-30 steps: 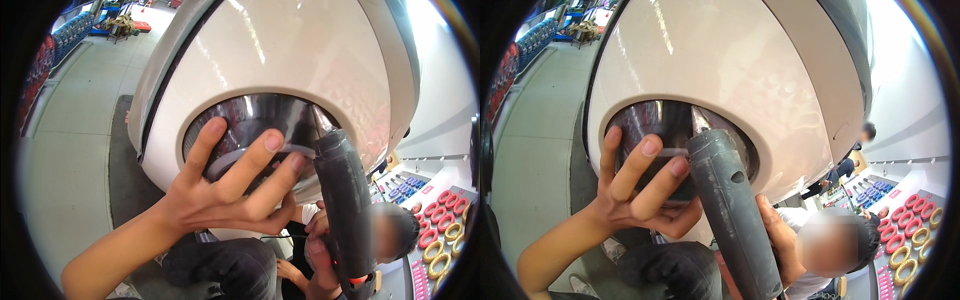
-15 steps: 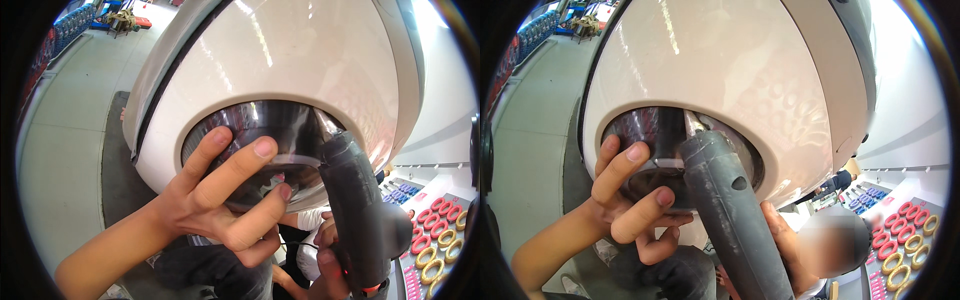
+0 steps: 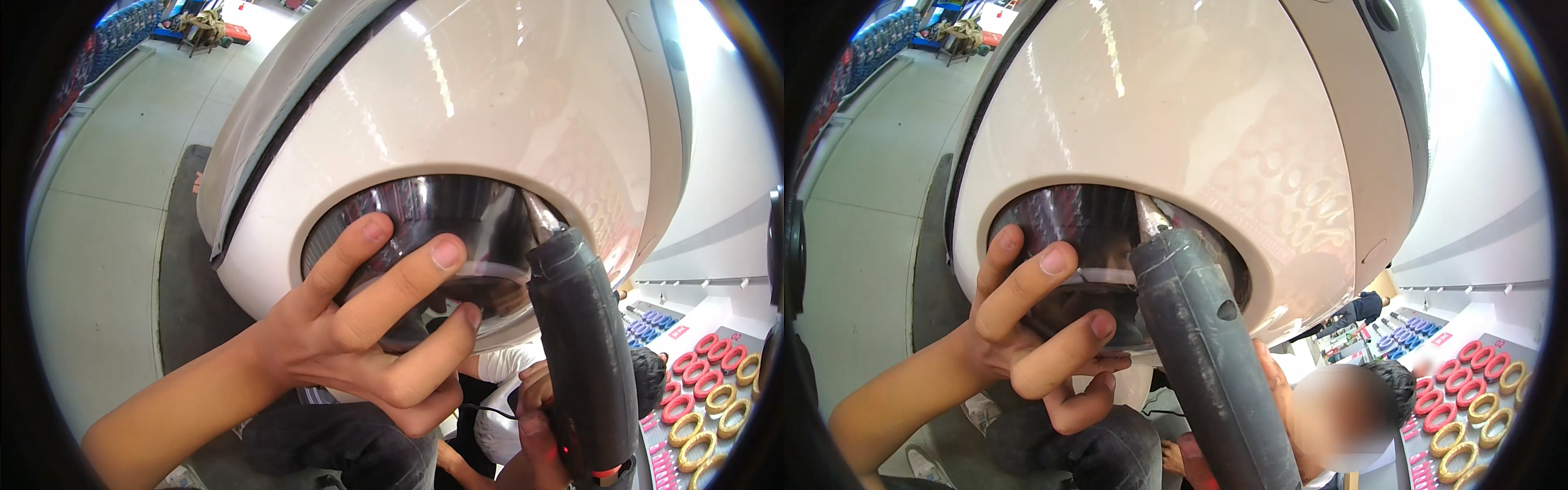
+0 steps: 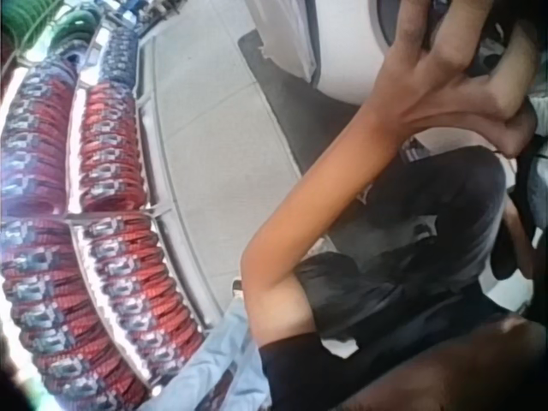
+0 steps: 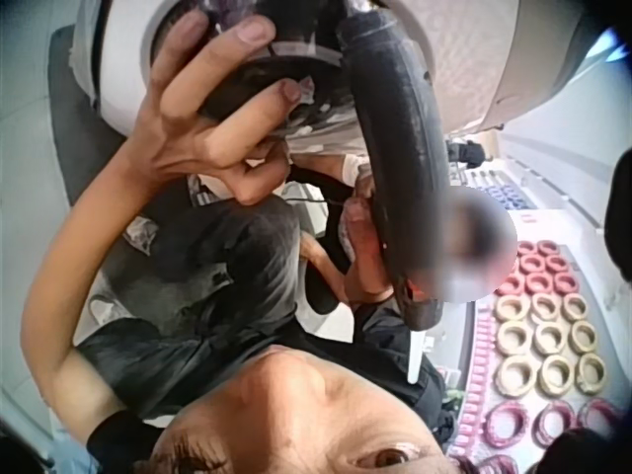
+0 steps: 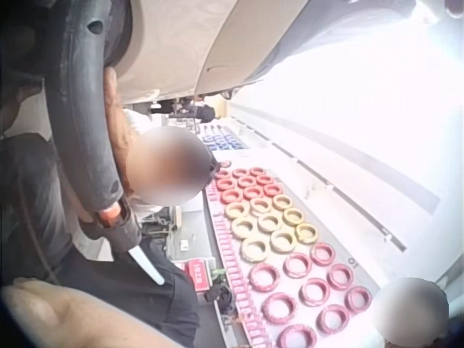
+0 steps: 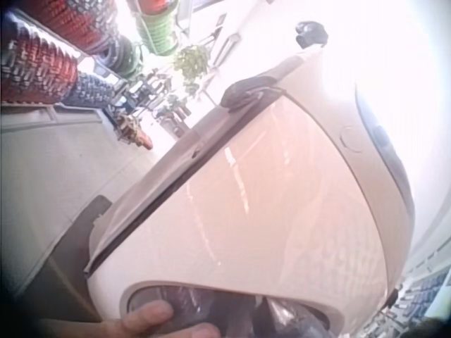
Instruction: The person uses a hot glue gun to apply glue around the perimeter of a vehicle's headlight lens. They hold the lens with one hand and apply the glue with the other, working around the circular edge.
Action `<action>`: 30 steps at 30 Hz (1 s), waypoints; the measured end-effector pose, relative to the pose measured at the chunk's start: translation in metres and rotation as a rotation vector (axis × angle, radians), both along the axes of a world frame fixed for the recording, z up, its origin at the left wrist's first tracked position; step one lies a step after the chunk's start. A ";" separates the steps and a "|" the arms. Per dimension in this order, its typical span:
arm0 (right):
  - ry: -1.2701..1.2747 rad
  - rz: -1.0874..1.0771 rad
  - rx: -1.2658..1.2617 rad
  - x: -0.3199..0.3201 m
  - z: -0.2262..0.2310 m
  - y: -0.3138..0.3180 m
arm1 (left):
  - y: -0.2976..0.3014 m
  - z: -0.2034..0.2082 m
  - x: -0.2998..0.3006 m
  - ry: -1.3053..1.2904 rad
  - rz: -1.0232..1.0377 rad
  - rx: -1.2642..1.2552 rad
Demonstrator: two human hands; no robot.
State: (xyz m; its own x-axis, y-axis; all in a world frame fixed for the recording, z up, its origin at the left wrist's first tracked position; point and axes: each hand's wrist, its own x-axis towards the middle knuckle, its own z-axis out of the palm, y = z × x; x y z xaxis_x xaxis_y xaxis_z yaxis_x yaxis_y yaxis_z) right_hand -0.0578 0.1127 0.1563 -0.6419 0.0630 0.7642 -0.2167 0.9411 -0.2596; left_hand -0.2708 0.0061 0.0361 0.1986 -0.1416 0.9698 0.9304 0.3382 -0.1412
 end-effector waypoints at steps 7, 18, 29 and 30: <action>-0.004 -0.006 0.008 -0.006 0.000 -0.004 | -0.001 -0.001 0.001 -0.007 -0.017 -0.017; -0.016 -0.003 0.000 -0.012 -0.002 -0.005 | -0.003 0.000 0.003 -0.017 0.001 -0.026; -0.013 0.004 -0.006 -0.005 -0.002 -0.007 | -0.002 0.001 0.002 0.004 0.028 -0.028; -0.006 0.001 -0.006 -0.004 -0.002 -0.007 | -0.002 0.001 0.002 0.002 0.027 -0.029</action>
